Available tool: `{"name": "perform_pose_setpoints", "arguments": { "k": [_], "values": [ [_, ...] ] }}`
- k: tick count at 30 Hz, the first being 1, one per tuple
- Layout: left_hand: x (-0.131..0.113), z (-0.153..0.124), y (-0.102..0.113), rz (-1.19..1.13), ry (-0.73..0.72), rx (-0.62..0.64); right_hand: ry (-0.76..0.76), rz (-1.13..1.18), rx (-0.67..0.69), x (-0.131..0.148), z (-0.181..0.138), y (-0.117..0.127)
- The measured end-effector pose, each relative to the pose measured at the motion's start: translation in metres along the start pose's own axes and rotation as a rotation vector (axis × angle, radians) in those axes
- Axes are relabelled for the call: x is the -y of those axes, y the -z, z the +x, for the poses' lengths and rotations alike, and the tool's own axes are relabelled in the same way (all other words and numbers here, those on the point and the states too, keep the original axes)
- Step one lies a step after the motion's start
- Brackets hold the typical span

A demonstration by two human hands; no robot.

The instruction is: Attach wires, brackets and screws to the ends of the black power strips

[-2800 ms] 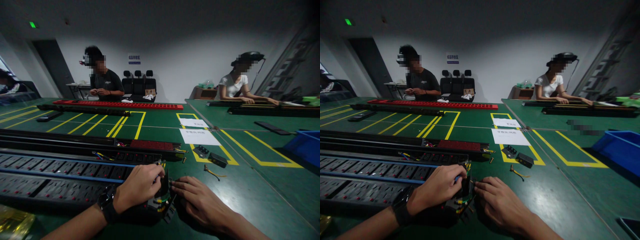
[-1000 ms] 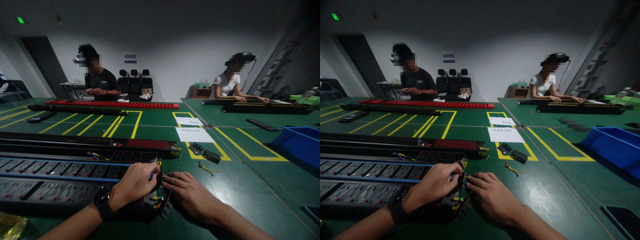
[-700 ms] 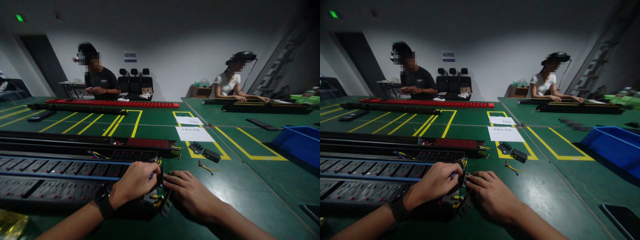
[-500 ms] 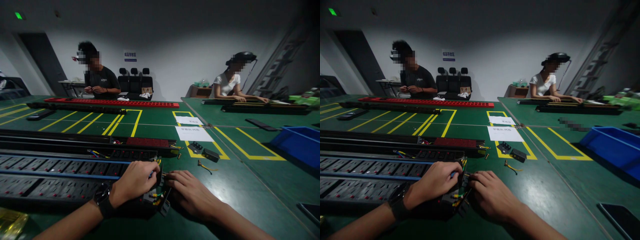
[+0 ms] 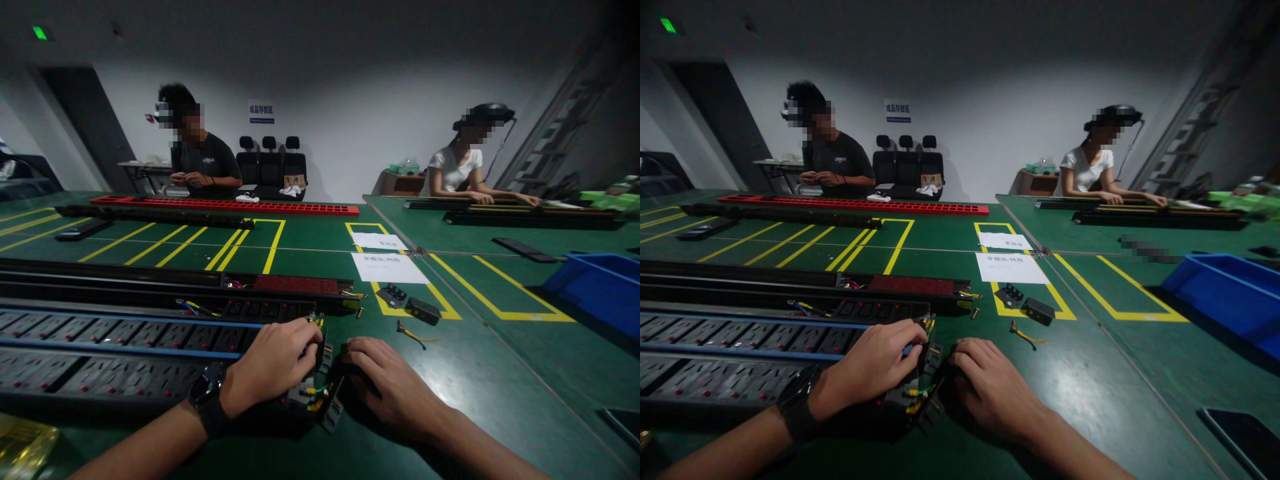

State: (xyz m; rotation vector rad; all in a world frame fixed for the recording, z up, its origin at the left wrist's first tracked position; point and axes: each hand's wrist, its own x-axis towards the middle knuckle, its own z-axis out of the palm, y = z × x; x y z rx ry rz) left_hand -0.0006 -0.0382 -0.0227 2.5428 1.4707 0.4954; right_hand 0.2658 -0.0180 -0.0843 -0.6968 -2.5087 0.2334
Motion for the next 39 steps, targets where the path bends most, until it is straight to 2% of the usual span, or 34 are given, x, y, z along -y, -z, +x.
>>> {"name": "perform_pose_setpoints", "arguments": {
  "k": [10, 20, 32, 35, 39],
  "values": [
    [-0.001, 0.000, 0.001, 0.002, -0.011, 0.011, -0.059, 0.012, 0.093, -0.001, 0.000, -0.002],
    [-0.002, -0.002, 0.001, 0.000, 0.026, 0.007, -0.056, -0.039, 0.069, 0.000, 0.003, -0.006],
    [-0.006, 0.000, 0.003, 0.015, 0.027, -0.035, -0.106, -0.077, 0.120, 0.004, 0.011, -0.003],
    [-0.009, -0.002, 0.002, 0.129, 0.063, -0.086, -0.117, -0.089, 0.136, 0.006, 0.013, 0.000],
    [-0.014, -0.004, 0.004, 0.285, 0.082, -0.088, -0.100, -0.104, 0.148, 0.008, 0.014, 0.002]
  ]
}}
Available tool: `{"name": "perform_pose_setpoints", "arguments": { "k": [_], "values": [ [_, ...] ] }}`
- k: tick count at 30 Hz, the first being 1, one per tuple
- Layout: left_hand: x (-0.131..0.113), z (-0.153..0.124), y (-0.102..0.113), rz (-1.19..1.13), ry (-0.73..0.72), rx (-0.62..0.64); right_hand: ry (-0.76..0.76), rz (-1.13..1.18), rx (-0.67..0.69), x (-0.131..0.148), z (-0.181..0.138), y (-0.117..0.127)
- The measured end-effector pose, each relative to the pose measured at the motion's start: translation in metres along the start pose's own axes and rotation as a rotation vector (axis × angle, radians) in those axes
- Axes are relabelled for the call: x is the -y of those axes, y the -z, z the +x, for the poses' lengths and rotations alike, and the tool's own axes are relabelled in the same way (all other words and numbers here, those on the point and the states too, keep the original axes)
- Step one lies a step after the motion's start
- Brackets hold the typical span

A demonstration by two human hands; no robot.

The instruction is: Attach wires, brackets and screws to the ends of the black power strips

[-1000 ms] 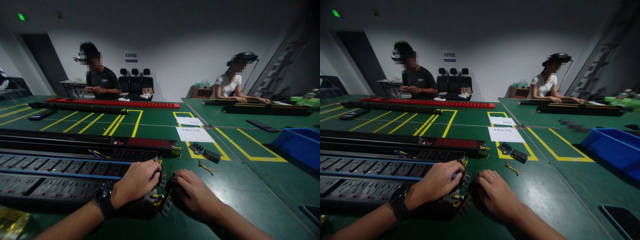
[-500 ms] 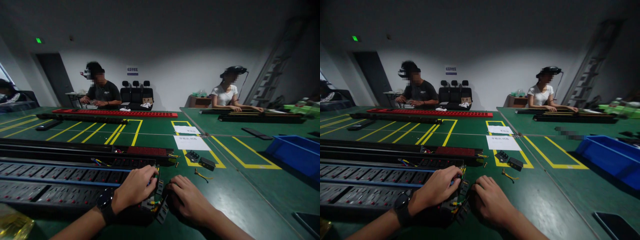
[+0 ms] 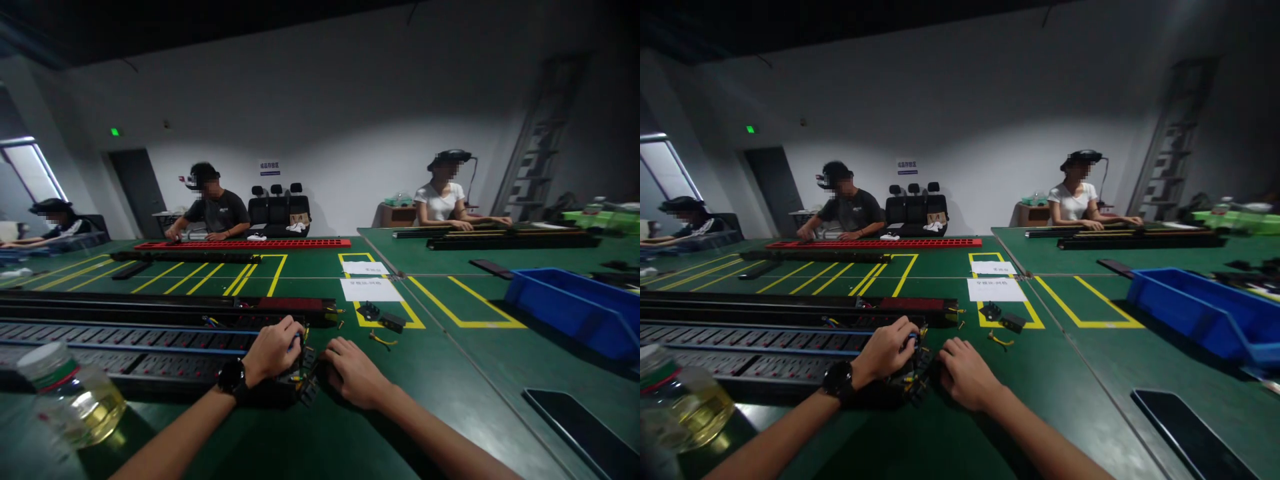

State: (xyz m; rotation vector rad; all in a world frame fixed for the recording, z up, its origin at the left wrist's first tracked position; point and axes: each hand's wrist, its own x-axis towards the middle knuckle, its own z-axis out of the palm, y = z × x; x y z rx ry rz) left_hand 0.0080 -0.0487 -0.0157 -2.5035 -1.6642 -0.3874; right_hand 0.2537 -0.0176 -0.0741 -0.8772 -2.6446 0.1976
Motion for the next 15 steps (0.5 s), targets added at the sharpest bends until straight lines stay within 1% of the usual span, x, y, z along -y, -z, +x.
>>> {"name": "perform_pose_setpoints", "arguments": {
  "k": [3, 9, 15],
  "values": [
    [-0.0017, -0.0010, 0.0030, -0.013, 0.028, -0.025, 0.009, -0.010, -0.010, 0.0000, -0.0007, 0.0005],
    [-0.0031, -0.0024, 0.0046, -0.103, 0.189, -0.066, 0.030, -0.019, -0.035, -0.0021, -0.0037, -0.0027],
    [-0.0061, -0.0032, 0.0061, -0.144, 0.290, -0.017, 0.045, 0.039, -0.068, -0.0051, -0.0067, -0.0053]
  ]
}}
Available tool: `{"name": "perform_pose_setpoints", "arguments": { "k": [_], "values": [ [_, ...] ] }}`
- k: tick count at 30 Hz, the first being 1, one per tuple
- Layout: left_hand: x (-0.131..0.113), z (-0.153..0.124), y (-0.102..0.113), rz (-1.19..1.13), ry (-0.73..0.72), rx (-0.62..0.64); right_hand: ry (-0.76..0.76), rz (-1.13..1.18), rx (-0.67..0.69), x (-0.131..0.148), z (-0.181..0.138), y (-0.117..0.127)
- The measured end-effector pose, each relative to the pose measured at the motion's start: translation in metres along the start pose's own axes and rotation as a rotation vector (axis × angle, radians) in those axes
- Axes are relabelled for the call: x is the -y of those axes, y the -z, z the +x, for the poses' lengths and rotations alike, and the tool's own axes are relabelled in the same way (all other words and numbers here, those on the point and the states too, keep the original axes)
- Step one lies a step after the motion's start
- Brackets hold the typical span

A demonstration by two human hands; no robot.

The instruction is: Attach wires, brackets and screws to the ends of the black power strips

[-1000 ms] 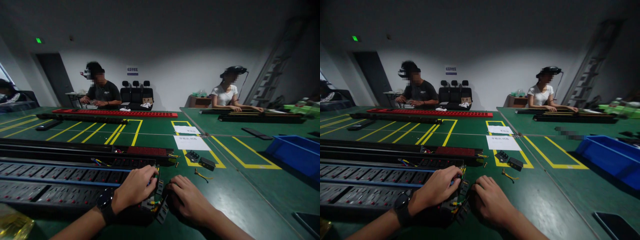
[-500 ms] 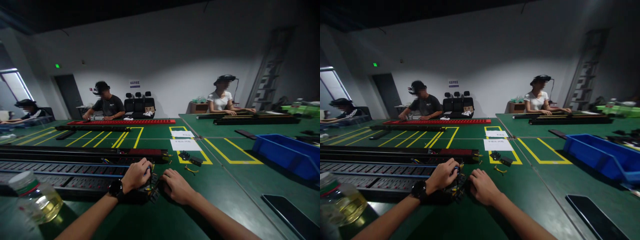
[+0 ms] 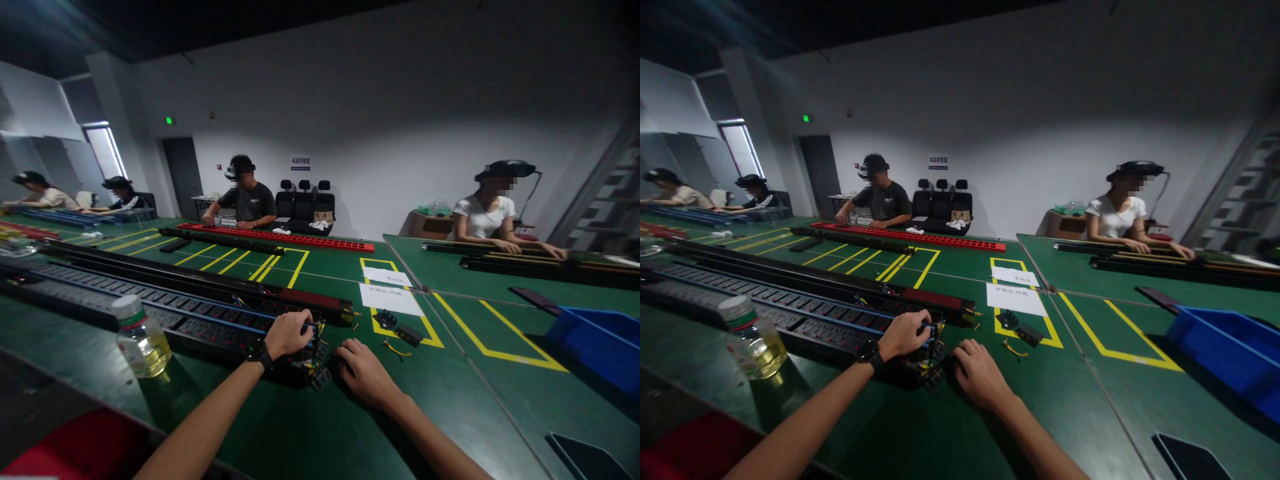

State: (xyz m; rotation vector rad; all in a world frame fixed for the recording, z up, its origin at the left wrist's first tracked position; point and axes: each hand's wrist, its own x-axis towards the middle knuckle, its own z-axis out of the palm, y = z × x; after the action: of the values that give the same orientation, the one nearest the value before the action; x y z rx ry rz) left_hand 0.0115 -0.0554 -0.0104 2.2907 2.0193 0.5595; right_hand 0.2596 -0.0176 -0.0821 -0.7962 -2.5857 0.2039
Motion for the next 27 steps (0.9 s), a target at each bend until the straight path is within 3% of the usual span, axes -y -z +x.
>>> {"name": "perform_pose_setpoints", "arguments": {
  "k": [11, 14, 18, 21, 27],
  "values": [
    [0.009, 0.002, 0.000, -0.068, 0.038, 0.065, 0.048, -0.084, -0.112, -0.002, -0.011, -0.002],
    [0.010, 0.003, -0.003, -0.068, 0.029, 0.092, -0.065, -0.062, -0.175, 0.006, -0.036, 0.002],
    [0.011, 0.005, -0.005, -0.062, 0.010, 0.125, -0.305, 0.061, -0.191, 0.023, -0.094, 0.005],
    [0.012, 0.006, -0.004, -0.058, -0.013, 0.139, -0.414, 0.113, -0.287, 0.037, -0.130, 0.000],
    [0.011, 0.008, -0.002, -0.034, -0.025, 0.130, -0.446, -0.003, -0.379, 0.045, -0.142, -0.022]
  ]
}}
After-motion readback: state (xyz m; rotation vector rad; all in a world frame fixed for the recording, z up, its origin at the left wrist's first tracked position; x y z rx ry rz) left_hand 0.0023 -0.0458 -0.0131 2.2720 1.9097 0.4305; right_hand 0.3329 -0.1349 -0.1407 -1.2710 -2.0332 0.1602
